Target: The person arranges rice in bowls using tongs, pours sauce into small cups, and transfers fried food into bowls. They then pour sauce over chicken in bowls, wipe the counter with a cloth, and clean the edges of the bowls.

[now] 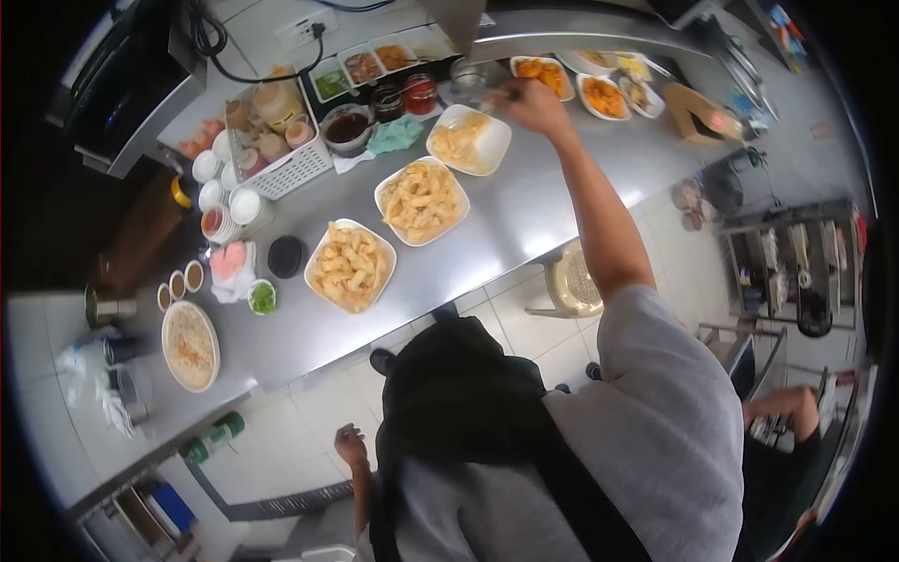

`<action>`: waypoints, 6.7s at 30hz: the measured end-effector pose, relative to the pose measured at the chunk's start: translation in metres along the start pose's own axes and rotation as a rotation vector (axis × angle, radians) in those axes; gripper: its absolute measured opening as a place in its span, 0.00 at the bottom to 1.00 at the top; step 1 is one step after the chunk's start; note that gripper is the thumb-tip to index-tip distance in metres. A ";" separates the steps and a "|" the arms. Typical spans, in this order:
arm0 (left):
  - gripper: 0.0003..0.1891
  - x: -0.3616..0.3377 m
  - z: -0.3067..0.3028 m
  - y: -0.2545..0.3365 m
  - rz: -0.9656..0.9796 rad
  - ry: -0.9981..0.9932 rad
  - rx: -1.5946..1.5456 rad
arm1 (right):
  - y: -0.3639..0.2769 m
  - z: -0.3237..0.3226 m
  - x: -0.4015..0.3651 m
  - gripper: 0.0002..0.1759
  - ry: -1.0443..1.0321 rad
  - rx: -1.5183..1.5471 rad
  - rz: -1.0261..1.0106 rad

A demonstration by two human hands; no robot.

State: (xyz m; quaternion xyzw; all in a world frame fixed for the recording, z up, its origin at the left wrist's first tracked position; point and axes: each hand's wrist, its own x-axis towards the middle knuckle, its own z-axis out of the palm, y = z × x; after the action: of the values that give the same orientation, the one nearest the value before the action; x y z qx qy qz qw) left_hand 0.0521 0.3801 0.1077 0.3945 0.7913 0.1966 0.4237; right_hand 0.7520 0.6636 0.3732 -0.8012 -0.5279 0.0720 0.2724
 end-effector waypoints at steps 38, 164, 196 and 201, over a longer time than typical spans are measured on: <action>0.12 -0.043 0.106 -0.042 -0.215 0.026 -0.283 | -0.194 0.095 -0.142 0.14 -0.697 -0.327 -0.619; 0.17 0.350 -0.407 0.127 -0.009 0.100 -0.987 | -0.695 0.524 -0.031 0.10 -0.583 0.298 -0.340; 0.10 0.421 -0.090 0.559 1.670 -0.354 1.089 | -0.395 0.216 -0.426 0.17 -0.222 0.183 0.613; 0.17 0.410 -0.104 0.558 1.720 -0.462 1.009 | -0.406 0.237 -0.396 0.17 -0.299 0.197 0.398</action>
State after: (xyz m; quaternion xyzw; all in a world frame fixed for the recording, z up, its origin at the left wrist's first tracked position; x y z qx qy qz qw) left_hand 0.0867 1.0483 0.3153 0.9893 0.1299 -0.0028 0.0659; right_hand 0.1579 0.5178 0.3134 -0.8394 -0.3848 0.2926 0.2485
